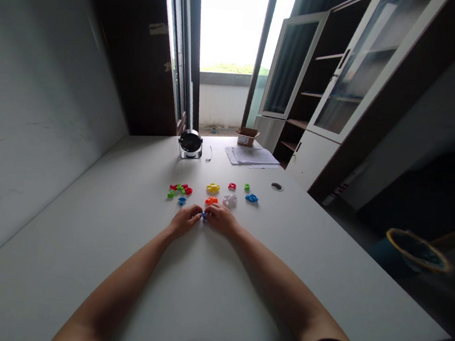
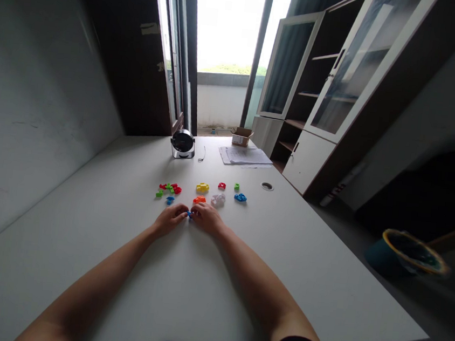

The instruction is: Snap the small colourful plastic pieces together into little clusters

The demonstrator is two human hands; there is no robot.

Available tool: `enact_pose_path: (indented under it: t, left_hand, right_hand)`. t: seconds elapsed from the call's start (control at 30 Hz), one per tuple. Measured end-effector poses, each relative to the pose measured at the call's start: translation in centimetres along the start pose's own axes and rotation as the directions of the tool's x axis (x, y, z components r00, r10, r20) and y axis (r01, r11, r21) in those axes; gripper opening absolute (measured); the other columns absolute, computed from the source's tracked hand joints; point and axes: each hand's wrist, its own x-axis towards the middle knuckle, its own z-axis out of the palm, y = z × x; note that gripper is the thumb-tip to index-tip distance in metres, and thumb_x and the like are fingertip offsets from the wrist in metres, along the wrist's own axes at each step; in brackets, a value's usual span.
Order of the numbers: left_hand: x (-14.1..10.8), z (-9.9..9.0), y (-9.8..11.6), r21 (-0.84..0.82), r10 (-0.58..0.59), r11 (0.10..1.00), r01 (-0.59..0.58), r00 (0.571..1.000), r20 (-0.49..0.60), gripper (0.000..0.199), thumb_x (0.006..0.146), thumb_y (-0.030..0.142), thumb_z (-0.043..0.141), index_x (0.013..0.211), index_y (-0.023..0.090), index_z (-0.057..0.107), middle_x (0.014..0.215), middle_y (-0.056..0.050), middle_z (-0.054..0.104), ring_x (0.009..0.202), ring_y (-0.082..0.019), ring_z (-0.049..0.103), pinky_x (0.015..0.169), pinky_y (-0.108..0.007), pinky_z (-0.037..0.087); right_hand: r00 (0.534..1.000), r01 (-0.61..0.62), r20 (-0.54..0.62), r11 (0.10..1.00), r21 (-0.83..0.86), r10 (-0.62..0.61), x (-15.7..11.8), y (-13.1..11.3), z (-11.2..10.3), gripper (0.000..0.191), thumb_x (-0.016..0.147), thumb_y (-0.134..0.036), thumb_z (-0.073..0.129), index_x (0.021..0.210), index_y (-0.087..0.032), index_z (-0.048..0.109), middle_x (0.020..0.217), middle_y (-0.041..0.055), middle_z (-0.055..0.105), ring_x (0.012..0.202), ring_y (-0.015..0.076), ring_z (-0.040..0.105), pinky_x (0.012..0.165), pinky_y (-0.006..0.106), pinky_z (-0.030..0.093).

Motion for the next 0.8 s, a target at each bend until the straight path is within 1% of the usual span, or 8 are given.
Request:
enact_pose_path:
  t: [0.13,0.43,0.8]
  left_hand:
    - [0.03,0.05,-0.13,0.012,-0.006,1.000,0.006,1.000,0.006,0.018,0.088,0.031,0.054,0.096,0.021,0.066,0.078,0.000,0.067,0.068,-0.014,0.057,0.064,-0.024,0.041]
    - [0.03,0.01,-0.06,0.016,-0.026,1.000,0.026,1.000,0.009,0.019,0.088,0.033,0.054,0.097,0.021,0.066,0.080,-0.001,0.068,0.071,-0.015,0.058,0.066,-0.025,0.042]
    - [0.04,-0.08,0.05,0.005,-0.025,1.000,0.025,1.000,0.008,0.018,0.087,0.032,0.054,0.096,0.021,0.067,0.080,0.000,0.068,0.071,-0.015,0.058,0.066,-0.025,0.043]
  right_hand:
    - [1.000,-0.002,-0.001,1.000,-0.011,0.002,0.01,0.12,0.11,0.009,0.088,-0.025,0.066,0.095,-0.021,0.069,0.087,0.0022,0.065,0.074,0.0127,0.057,0.072,0.024,0.045]
    - [1.000,0.005,-0.004,1.000,-0.010,-0.005,0.07,0.05,0.01,0.009,0.088,-0.025,0.066,0.095,-0.021,0.070,0.086,0.0026,0.066,0.075,0.0133,0.057,0.073,0.025,0.045]
    - [1.000,0.000,0.002,1.000,-0.010,0.001,0.08,-0.04,-0.03,0.007,0.087,-0.024,0.067,0.093,-0.021,0.069,0.084,0.0021,0.065,0.074,0.0131,0.057,0.072,0.025,0.045]
